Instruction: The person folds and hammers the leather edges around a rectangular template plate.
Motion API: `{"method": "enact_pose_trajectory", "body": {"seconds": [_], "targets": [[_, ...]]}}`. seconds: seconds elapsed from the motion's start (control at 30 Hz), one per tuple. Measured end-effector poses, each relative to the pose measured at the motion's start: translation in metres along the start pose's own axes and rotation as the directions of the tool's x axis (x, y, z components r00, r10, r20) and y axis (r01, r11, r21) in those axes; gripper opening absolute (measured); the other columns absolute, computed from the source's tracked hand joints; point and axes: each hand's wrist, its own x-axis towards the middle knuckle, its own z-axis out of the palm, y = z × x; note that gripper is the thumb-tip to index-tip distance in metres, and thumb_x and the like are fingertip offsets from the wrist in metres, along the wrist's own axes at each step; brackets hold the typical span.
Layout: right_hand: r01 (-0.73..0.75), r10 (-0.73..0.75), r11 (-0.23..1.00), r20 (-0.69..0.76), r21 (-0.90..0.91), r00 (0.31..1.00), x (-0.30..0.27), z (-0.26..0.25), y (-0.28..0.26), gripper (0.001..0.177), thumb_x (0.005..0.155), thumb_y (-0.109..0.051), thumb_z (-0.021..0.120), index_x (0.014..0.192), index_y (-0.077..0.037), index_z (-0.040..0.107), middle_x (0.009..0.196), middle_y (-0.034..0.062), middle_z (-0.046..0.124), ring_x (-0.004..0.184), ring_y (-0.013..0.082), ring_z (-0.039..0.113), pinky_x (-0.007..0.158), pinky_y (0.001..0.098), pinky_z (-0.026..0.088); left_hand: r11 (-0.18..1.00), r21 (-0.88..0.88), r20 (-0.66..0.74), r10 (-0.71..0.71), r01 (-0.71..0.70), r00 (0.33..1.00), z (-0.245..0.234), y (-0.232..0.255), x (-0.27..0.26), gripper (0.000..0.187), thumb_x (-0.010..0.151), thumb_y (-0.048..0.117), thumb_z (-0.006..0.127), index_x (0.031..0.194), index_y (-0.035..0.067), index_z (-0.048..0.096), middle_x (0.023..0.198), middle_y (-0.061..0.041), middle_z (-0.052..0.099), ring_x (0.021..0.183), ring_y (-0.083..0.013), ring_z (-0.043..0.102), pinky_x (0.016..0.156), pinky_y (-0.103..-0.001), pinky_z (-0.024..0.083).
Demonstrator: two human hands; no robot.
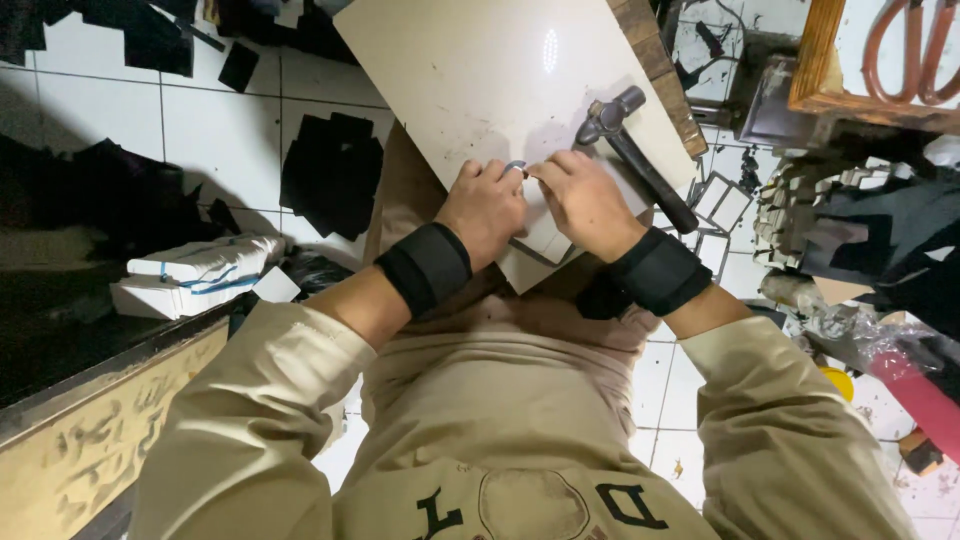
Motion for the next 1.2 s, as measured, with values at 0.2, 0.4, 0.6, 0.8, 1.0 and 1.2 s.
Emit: {"method": "enact_pose_trajectory", "body": {"seconds": [0.2, 0.4, 0.6, 0.8, 1.0, 1.2], "targets": [[-0.150, 0.160, 0.977, -0.059, 0.152, 0.985, -0.008, 0.008, 0.003, 0.020, 0.090, 0.003, 0.070, 0.108, -0.005, 0.072, 0.092, 0.0143, 0.064, 0.089, 0.0376, 0.063, 0.075, 0.0449, 0.050, 0.999, 0.027, 0.006, -0.022, 0.021, 1.000, 0.008, 0.001, -0.002, 0.042, 0.070, 0.040, 0.082, 0.093, 0.006, 0.076, 0.097, -0.004, 0.061, 0.101, -0.0244, 0.057, 0.088, -0.041, 0.042], [-0.009, 0.022, 0.995, -0.127, 0.102, 0.992, -0.011, 0.006, -0.003, 0.026, 0.089, 0.006, 0.066, 0.112, -0.002, 0.070, 0.099, 0.0148, 0.064, 0.094, 0.0374, 0.062, 0.080, 0.0439, 0.051, 0.999, -0.008, 0.009, -0.038, 0.038, 0.999, 0.008, 0.003, 0.001, 0.043, 0.071, 0.036, 0.083, 0.101, 0.011, 0.068, 0.099, -0.004, 0.061, 0.102, -0.0234, 0.057, 0.089, -0.042, 0.041], [0.123, -0.109, 0.964, 0.072, -0.234, 0.991, -0.016, 0.006, -0.007, 0.020, 0.083, -0.003, 0.068, 0.103, 0.000, 0.067, 0.098, 0.0147, 0.059, 0.097, 0.0353, 0.060, 0.087, 0.0445, 0.051, 0.999, 0.011, -0.021, -0.047, 0.047, 0.999, 0.004, 0.004, 0.004, 0.051, 0.071, 0.037, 0.084, 0.110, 0.010, 0.065, 0.105, -0.005, 0.059, 0.108, -0.0241, 0.054, 0.090, -0.041, 0.039], [0.034, -0.034, 0.999, -0.018, 0.001, 0.999, -0.029, 0.002, 0.004, 0.032, 0.089, 0.003, 0.065, 0.120, 0.000, 0.071, 0.097, 0.0135, 0.060, 0.092, 0.0336, 0.059, 0.079, 0.0422, 0.049, 0.992, 0.127, 0.009, -0.002, 0.001, 1.000, 0.005, 0.006, -0.002, 0.060, 0.068, 0.041, 0.083, 0.113, 0.005, 0.066, 0.107, -0.006, 0.060, 0.109, -0.0240, 0.053, 0.090, -0.040, 0.039], [0.025, -0.024, 0.999, -0.016, 0.027, 1.000, -0.027, -0.012, -0.002, 0.028, 0.090, 0.001, 0.066, 0.117, -0.003, 0.071, 0.093, 0.0136, 0.058, 0.089, 0.0344, 0.057, 0.078, 0.0423, 0.047, 0.992, 0.124, 0.068, -0.020, 0.012, 0.997, 0.001, 0.010, 0.000, 0.057, 0.070, 0.039, 0.084, 0.114, 0.007, 0.066, 0.109, -0.007, 0.060, 0.109, -0.0257, 0.053, 0.089, -0.043, 0.040], [0.079, -0.065, 0.985, 0.095, -0.155, 0.993, -0.036, -0.014, -0.004, 0.040, 0.083, 0.001, 0.063, 0.122, 0.001, 0.069, 0.095, 0.0147, 0.058, 0.094, 0.0346, 0.057, 0.086, 0.0433, 0.049, 0.990, 0.140, 0.005, -0.003, 0.003, 1.000, 0.005, 0.012, 0.000, 0.052, 0.073, 0.036, 0.084, 0.113, 0.009, 0.067, 0.106, -0.005, 0.060, 0.107, -0.0238, 0.054, 0.090, -0.043, 0.041]]}}
